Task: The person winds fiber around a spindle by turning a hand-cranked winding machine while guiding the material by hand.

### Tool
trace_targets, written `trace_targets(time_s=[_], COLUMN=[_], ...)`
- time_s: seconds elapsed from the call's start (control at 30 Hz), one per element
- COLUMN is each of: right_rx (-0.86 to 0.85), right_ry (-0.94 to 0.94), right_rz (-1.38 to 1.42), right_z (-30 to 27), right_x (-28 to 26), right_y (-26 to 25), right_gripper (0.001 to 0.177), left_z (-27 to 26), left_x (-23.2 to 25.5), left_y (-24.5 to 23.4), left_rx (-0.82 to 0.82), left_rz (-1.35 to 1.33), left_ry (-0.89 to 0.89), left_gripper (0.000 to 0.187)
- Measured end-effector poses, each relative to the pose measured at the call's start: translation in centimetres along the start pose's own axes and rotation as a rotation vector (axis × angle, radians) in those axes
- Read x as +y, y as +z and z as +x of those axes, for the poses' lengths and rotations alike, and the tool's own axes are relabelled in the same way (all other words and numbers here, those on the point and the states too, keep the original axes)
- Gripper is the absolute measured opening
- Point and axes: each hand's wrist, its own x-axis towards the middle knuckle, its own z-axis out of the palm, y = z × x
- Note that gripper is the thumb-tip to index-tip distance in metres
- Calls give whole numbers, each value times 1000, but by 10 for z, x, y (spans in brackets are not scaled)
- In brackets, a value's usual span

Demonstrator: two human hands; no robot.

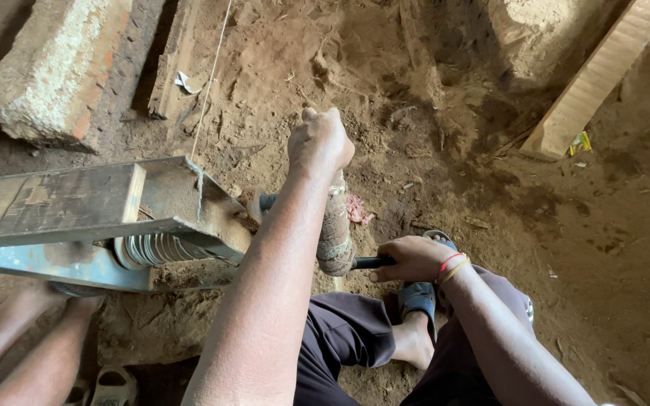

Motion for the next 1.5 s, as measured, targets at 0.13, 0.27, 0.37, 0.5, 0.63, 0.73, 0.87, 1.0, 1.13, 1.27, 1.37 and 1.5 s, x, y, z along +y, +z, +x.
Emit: trace_targets(time_s=[0.13, 0.27, 0.37, 0.5, 0.63, 0.73, 0.87, 1.0, 1.13, 1.27, 1.37, 1.5], right_rx=[27, 30, 65, 125, 139, 135, 153, 195, 223, 251, 315, 288], right_ry=[25, -5, -66, -151, -176, -160, -160, -169, -124, -97, -134, -122], right_rz=[-41, 8, 51, 55, 99, 115, 146, 148, 130, 118, 111, 253], right_z=[-5, -11, -13, -19, -26, -31, -32, -35, -38, -44, -48, -47], right_x=[-5, -7, -6, -3, -8, -14, -18, -18, -24, -29, -24, -10], right_y=[-1, -6, -9, -8, -14, -18, -19, -20, -22, -24, -25, -25], right_gripper=[54, 51, 51, 43, 44, 46, 44, 41, 42, 47, 48, 56], left_z=[2, 10, 16, 35, 47, 50, 59, 78, 96, 99, 95, 91], left_x=[2, 8, 7, 7, 4, 4, 4, 5, 5, 7, 6, 8], left_y=[-4, -10, -10, -8, -4, -4, -3, 2, 6, 5, 1, 1], left_rx=[-41, -148, -186, -240, -240, -250, -265, -338, -426, -460, -454, -434], left_rz=[-7, 37, 48, 58, 77, 85, 108, 169, 219, 197, 214, 213], left_ry=[-13, -68, -73, -109, -96, -97, -85, -51, -52, -67, -41, -64], left_gripper=[53, 59, 62, 67, 59, 55, 53, 58, 60, 62, 61, 61])
